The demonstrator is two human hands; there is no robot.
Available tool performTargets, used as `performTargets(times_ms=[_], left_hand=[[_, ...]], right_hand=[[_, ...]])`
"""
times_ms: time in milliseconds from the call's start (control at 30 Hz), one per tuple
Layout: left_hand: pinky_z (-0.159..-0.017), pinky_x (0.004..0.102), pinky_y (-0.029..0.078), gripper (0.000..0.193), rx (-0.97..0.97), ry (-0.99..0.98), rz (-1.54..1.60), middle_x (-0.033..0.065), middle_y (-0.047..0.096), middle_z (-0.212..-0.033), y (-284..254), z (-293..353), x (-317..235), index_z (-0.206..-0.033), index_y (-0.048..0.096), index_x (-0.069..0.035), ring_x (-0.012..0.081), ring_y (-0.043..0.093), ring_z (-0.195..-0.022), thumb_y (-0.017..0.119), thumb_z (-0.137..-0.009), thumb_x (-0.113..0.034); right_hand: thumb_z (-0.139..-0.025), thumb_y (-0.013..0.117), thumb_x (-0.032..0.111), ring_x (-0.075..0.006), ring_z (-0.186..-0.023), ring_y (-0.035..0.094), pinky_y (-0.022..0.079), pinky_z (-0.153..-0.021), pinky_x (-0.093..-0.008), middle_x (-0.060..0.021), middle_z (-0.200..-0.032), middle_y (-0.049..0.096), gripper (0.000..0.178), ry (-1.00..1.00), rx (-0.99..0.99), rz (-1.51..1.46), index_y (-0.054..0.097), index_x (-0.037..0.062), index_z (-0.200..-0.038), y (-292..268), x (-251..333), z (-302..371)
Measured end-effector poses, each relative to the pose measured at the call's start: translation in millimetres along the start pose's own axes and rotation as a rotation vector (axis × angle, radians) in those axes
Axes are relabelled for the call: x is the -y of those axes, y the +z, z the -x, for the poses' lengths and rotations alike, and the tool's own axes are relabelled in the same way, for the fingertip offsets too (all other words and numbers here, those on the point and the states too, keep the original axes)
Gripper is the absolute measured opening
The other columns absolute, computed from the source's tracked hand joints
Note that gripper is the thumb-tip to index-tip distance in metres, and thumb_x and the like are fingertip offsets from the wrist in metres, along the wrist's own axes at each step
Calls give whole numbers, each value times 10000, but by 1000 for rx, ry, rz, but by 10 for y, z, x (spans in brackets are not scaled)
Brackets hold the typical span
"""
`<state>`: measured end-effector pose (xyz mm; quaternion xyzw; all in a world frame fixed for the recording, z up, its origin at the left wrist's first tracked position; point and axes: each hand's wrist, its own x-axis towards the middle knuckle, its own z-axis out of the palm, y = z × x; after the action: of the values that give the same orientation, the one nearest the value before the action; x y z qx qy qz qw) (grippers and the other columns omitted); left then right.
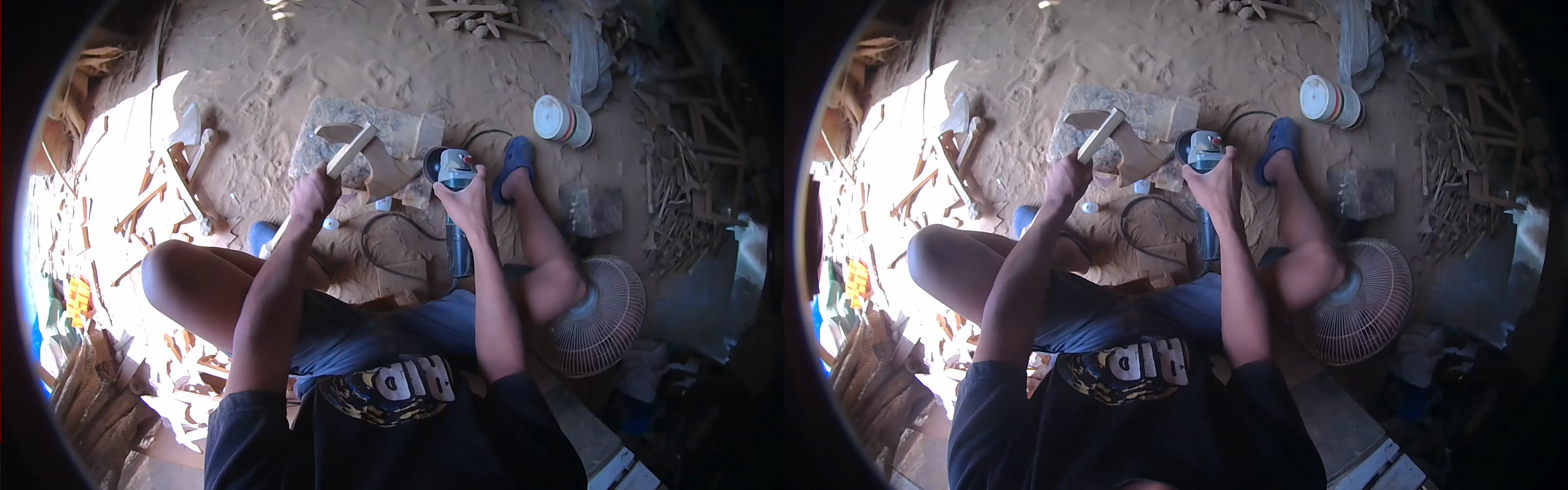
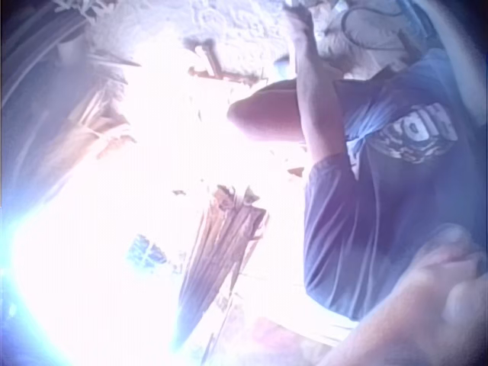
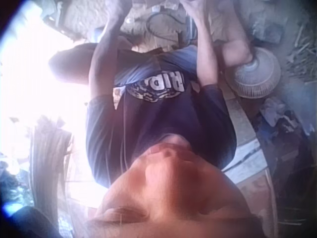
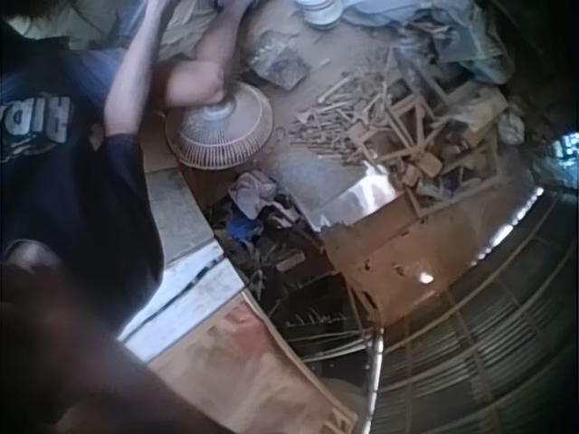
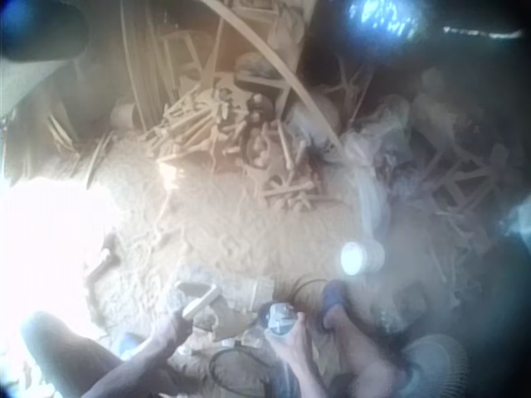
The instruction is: The person sands a wooden object shaped like a decorative axe or tool using an angle grinder, turning the object to sand different sides and the handle.
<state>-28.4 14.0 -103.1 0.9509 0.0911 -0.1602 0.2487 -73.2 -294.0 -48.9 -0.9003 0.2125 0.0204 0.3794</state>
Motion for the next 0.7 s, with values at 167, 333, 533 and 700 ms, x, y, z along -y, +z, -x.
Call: performTargets(times_ms=[167, 333, 533, 700], left_hand=[[-899, 605, 585, 336, 33, -33, -21, 284, 769, -1044, 18, -23, -13, -1201, 728, -156, 495, 742, -1023, 602, -1004, -398], [-898, 603, 582, 338, 20, -7, -19, 276, 771, -1054, -9, 0, -80, -1190, 734, -140, 503, 735, -1026, 602, -1006, -392], [-896, 602, 583, 318, -3, -41, -56, 276, 770, -1044, -29, 27, -74, -1166, 747, -141, 507, 733, -1022, 608, -1001, -376], [-905, 604, 581, 327, -2, -35, -59, 277, 771, -1047, -12, 4, -121, -1180, 744, -139, 502, 735, -1028, 616, -999, -381]], right_hand=[[-759, 921, 344, -350, -1114, 731, 572, -965, -440, -277, -1228, 694, 943, -40, 32, -118, 453, -102, -1445, -20, 14, -21], [-756, 910, 378, -415, -1126, 730, 574, -970, -476, -304, -1228, 700, 975, -77, -27, -31, 428, -96, -1459, 90, -55, 27], [-784, 858, 356, -503, -1088, 718, 574, -956, -545, -342, -1158, 713, 974, 41, 17, 158, 388, -94, -1510, -40, 42, 20], [-791, 870, 374, -494, -1089, 726, 572, -965, -544, -336, -1173, 719, 961, -16, -148, -32, 408, -90, -1494, -64, -106, 70]])
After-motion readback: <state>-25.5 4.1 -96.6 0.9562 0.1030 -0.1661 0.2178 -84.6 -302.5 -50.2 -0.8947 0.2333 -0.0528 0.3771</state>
